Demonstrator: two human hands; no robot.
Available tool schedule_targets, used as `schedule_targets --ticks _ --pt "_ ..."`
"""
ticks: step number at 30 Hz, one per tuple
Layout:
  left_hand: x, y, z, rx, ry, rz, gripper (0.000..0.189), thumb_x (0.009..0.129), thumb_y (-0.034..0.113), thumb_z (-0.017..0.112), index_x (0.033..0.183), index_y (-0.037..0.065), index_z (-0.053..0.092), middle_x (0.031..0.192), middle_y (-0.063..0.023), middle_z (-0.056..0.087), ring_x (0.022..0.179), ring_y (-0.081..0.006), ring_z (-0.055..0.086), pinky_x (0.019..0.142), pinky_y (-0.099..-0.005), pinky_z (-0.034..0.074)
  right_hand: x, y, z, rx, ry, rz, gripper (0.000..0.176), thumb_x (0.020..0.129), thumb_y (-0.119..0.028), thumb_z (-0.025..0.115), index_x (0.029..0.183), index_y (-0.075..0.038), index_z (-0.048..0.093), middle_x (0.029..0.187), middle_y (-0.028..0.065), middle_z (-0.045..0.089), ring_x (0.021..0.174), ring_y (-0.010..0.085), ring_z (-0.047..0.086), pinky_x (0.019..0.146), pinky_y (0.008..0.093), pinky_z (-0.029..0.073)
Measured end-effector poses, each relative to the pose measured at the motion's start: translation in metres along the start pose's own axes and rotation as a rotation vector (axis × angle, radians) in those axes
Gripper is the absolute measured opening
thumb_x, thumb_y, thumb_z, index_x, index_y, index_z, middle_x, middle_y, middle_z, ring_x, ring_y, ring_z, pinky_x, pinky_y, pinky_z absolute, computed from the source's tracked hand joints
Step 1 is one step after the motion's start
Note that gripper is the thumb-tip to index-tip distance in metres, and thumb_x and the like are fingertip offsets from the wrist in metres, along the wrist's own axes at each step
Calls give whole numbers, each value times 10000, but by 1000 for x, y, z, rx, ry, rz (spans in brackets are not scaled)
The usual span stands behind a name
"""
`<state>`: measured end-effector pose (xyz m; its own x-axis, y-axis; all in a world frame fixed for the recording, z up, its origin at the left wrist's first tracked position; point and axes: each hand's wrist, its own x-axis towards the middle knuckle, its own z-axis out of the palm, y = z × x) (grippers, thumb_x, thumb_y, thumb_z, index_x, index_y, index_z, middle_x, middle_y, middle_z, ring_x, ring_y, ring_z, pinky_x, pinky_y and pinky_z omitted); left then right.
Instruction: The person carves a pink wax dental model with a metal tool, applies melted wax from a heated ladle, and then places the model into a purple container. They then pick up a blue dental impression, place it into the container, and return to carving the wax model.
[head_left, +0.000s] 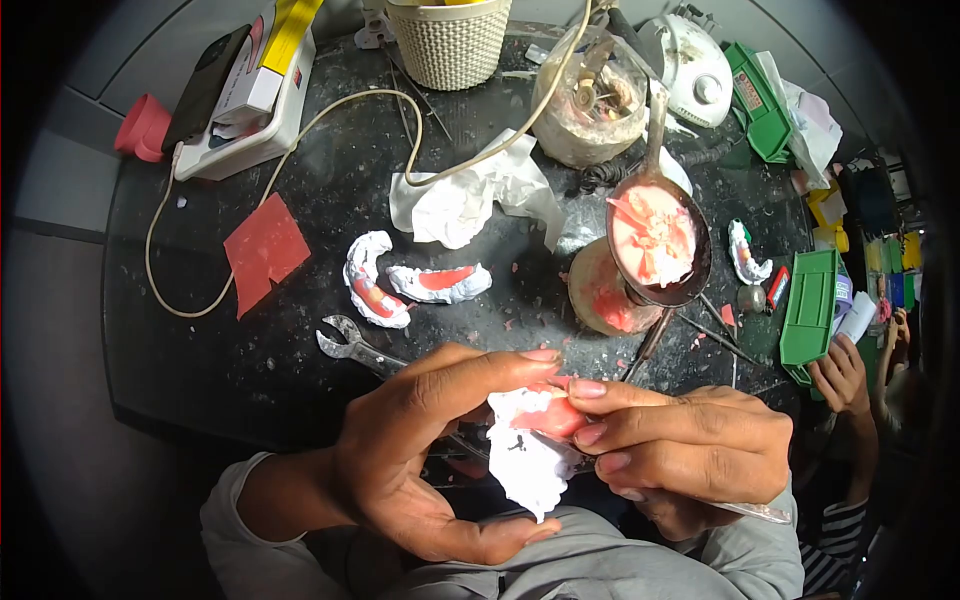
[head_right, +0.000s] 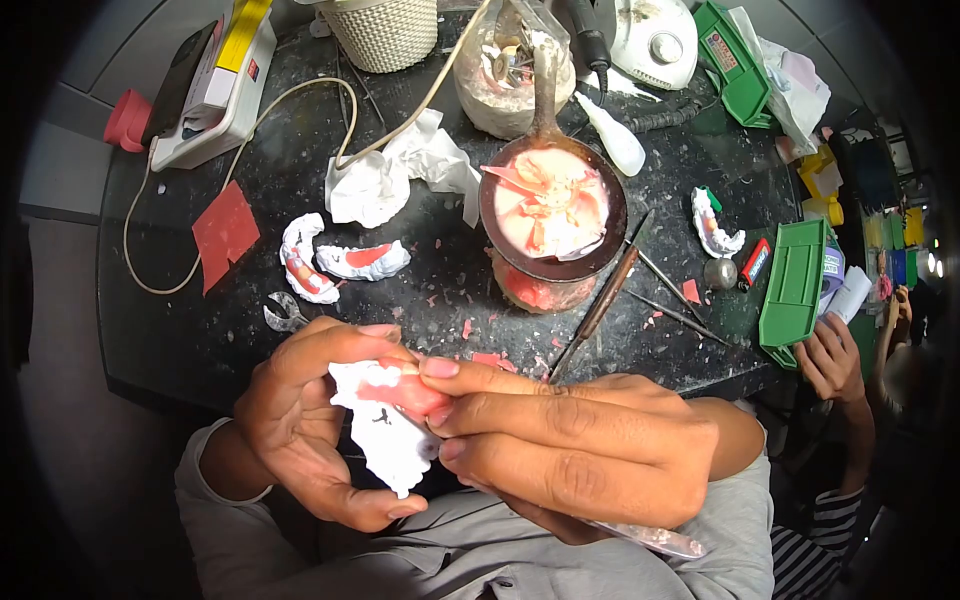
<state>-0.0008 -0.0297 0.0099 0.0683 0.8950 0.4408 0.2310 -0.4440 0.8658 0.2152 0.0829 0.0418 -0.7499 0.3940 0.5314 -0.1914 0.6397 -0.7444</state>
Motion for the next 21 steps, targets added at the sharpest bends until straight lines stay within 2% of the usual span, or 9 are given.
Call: schedule_targets --ticks 7,9,16,21 --pt "1 0 -2 24 -19 12 975 590 256 953 1331 -122 444 1109 -211 666 940 -237 653 818 -317 520 1 -5 1 45 46 65 173 874 -113 743 776 18 685 810 162 722 887 377 752 650 383 645" --pt "3 -2 -2 25 -26 73 960 589 258 954 1317 -115 452 1100 -209 662 943 -239 652 819 -322 528 -1 -3 0 26 40 48 213 867 -130 737 725 17 676 801 157 721 875 376 754 630 376 644" --pt "3 -3 -2 9 -27 87 963 588 262 956 1313 -113 446 1090 -208 653 951 -254 656 817 -326 534 2 -13 1 55 80 172 249 858 -147 749 668 -9 665 767 138 725 865 347 760 645 369 643" --pt "0 0 -7 -52 -94 10 985 594 269 958 1327 -95 409 1089 -203 675 974 -258 669 865 -333 516 4 -20 -7 18 -3 263 257 841 -160 774 649 -40 652 786 126 741 863 312 765 671 369 640"
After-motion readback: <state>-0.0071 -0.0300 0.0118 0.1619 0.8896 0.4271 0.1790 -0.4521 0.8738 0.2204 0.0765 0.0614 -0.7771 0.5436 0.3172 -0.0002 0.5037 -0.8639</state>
